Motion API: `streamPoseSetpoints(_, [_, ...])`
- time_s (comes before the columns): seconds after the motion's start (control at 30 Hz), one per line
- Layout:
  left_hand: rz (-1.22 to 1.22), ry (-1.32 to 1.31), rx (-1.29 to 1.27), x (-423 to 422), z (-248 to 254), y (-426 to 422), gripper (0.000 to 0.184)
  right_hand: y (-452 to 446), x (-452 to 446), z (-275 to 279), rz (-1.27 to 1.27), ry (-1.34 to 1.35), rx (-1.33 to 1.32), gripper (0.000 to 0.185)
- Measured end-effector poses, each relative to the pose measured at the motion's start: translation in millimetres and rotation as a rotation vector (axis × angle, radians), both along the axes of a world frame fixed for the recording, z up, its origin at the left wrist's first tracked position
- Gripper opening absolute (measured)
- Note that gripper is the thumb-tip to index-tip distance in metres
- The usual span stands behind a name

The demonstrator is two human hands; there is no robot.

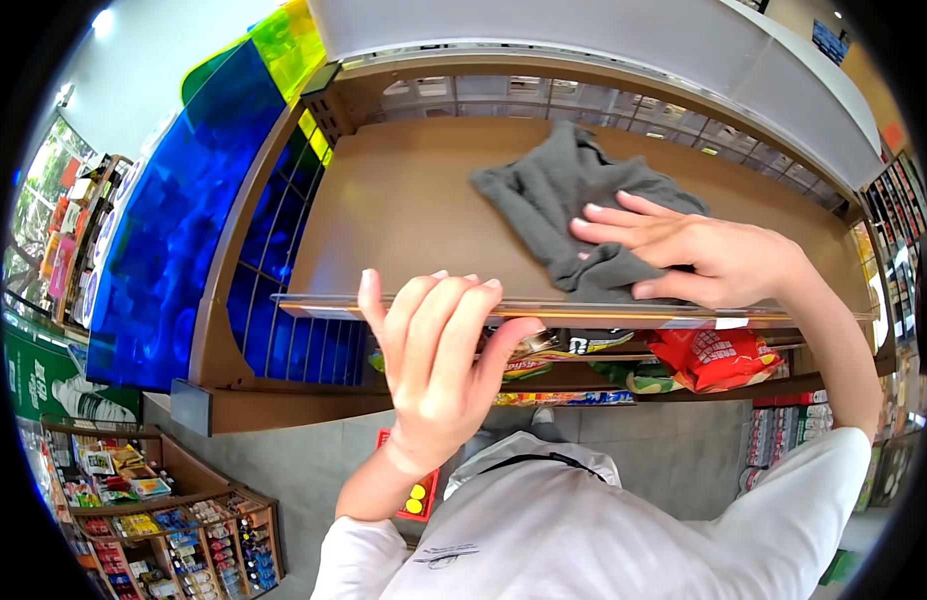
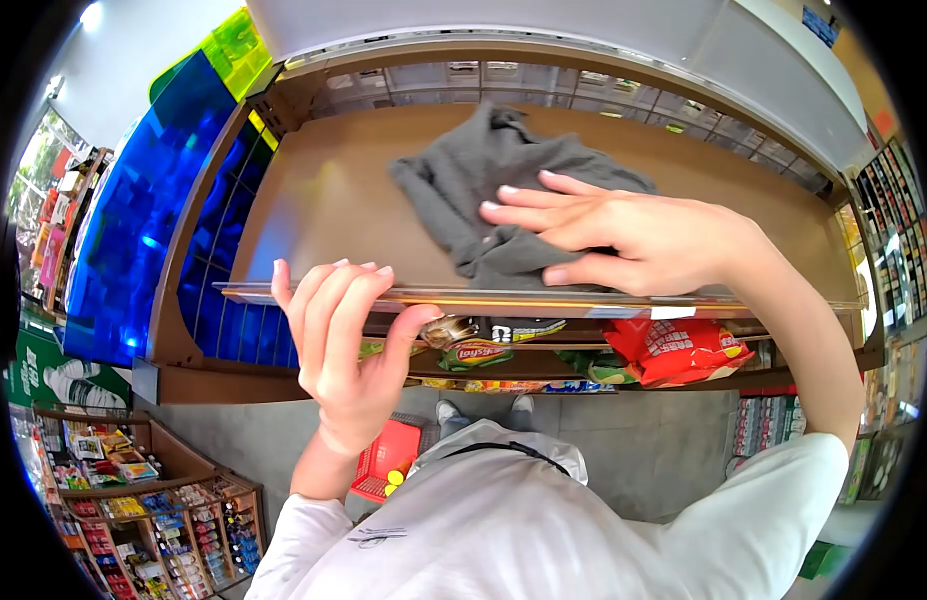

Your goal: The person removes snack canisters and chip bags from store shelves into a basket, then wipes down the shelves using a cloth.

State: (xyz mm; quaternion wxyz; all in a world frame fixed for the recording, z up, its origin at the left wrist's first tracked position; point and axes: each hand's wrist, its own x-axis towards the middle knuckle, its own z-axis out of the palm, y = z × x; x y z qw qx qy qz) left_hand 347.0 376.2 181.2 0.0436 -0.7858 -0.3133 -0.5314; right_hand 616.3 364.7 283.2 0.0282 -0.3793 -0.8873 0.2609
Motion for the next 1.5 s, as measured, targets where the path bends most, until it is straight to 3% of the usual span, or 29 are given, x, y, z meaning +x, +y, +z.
streamPoseSetpoints(0.23, [0.013,-0.025,-0.018,2.8,0.0,-2.6,0.039,-22.9,45.5,-4.2,-0.245,-0.090,0.021,0.043])
streamPoseSetpoints(0.4, [0.042,-0.009,-0.037,-2.3,1.0,-3.5,0.038,14.4,-8.2,-15.9,-0.033,-0.039,0.058,0.055])
streamPoseSetpoints(0.57, [0.044,0.021,-0.040,-1.0,1.8,-4.6,0.035,12.5,-19.8,-20.4,-0.064,-0.006,0.082,0.055])
streamPoseSetpoints(0.93, [0.088,0.082,-0.039,3.8,4.9,-12.0,0.033,-64.7,101.7,-17.7,-0.384,-0.062,0.066,0.047])
streamPoseSetpoints(1.13, [0.129,0.140,-0.095,26.9,26.2,-25.7,0.030,-73.5,122.1,-14.1,-0.385,-0.078,0.029,0.048])
streamPoseSetpoints(1.23, [-0.057,0.166,-0.072,80.3,38.5,-39.7,0.037,-70.9,122.4,-14.7,-0.350,-0.087,0.036,0.051])
streamPoseSetpoints(1.37, [-0.341,0.189,0.012,160.8,45.3,-61.8,0.030,-70.6,126.1,-17.4,-0.344,-0.106,0.089,0.053])
streamPoseSetpoints(1.5, [-0.391,0.135,-0.055,178.4,32.3,-68.5,0.023,-71.4,136.2,-16.0,-0.330,-0.088,0.066,0.048])
